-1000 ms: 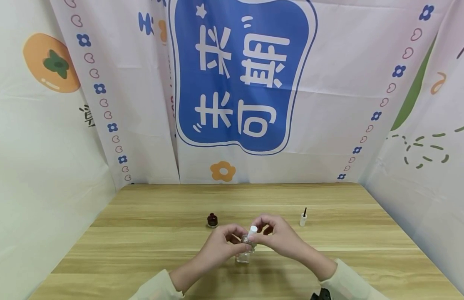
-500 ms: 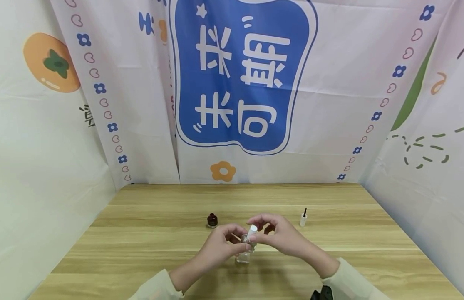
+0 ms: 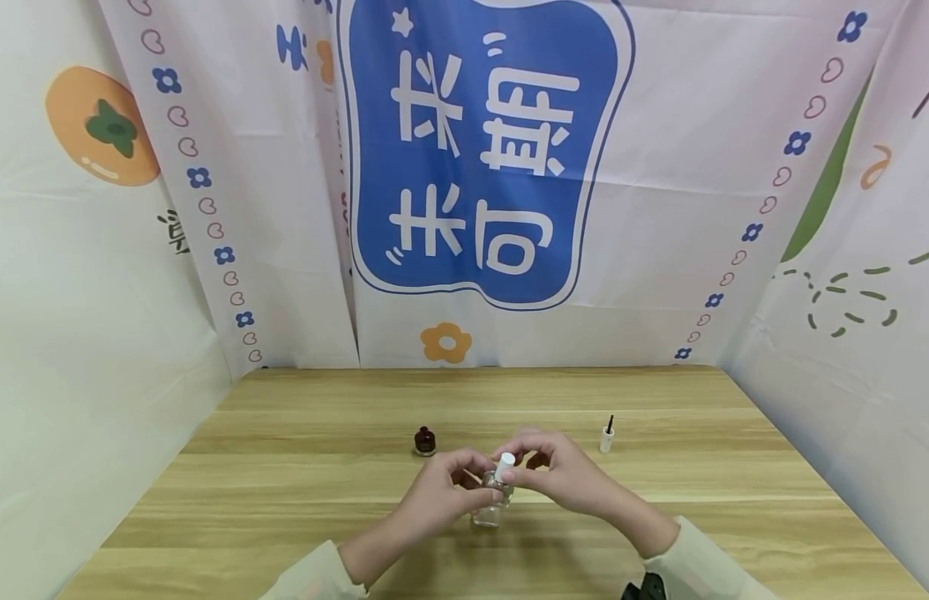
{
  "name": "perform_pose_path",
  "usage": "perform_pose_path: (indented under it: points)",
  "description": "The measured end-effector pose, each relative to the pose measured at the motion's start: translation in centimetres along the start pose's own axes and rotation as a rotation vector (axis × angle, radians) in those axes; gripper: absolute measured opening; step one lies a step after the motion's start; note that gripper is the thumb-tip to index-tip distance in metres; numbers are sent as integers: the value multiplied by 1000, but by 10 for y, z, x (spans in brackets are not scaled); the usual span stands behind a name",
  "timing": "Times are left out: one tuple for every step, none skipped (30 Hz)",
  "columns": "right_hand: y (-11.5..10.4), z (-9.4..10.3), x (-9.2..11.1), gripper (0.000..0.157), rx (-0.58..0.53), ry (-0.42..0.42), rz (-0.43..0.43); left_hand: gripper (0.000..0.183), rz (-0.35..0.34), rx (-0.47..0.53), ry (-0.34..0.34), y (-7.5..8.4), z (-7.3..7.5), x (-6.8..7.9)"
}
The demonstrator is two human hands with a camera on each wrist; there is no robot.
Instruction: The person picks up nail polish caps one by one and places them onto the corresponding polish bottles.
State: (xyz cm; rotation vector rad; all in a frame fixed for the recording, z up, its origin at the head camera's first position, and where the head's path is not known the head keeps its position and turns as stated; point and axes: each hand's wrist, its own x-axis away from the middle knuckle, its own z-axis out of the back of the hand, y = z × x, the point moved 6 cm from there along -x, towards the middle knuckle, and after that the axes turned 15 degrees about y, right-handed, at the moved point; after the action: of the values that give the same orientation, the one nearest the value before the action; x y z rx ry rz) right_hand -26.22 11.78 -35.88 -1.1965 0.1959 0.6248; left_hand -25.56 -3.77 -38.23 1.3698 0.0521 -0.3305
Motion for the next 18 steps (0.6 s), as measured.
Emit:
perform_pose_path:
  points:
    - [0, 0, 0, 15, 0, 3, -11, 21, 2, -2, 0, 0, 0, 0]
    - [1, 0, 0, 14, -1, 7, -20, 21, 2, -5, 1, -1, 0, 0]
    - [1, -1, 1, 14, -3, 13, -28, 21, 1, -7, 1, -1, 0, 0]
    - [1, -1, 1, 13, -5, 19, -38, 21, 0, -10, 0, -1, -1, 0]
    - [2, -1, 1, 13, -7, 26, -46, 21, -2, -12, 0, -2, -1, 0]
    - [2, -1, 1, 13, -11, 32, -51, 21, -7, -10, -1, -1, -1, 0]
    - [2, -1, 1, 13, -11, 39, -62, 21, -10, -13, 0, -1, 0, 0]
    - [2, -1, 2, 14, -16, 46, -66, 21, -13, -15, 0, -2, 0, 0]
    - [2, -1, 2, 15, -18, 53, -70, 21, -15, -14, 0, -1, 0, 0]
    - [2, -2, 2, 15, -19, 59, -78, 20, -16, -15, 1, -1, 0, -1]
    - [2, -2, 2, 16, -18, 66, -86, 20, -16, -17, 2, -2, 0, -1]
    - [2, -2, 2, 16, -19, 73, -95, 20, -14, -18, 2, -2, 0, -1]
    - [2, -2, 3, 17, -17, 80, -104, 20, -12, -22, 4, -2, 0, -1]
    - [2, -2, 3, 17, -17, 87, -112, 20, -10, -22, 5, -2, 1, -1]
    - [2, -2, 3, 17, -13, 94, -122, 20, -11, -24, 7, -2, 1, -1]
    - [3, -2, 3, 17, -11, 100, -130, 20, -12, -26, 9, -2, 1, -1]
    - [3, -2, 3, 17, -10, 107, -136, 20, -13, -26, 12, -2, 1, -1]
    - [3, -2, 4, 16, -10, 113, -140, 20, -16, -26, 15, -2, 1, -1]
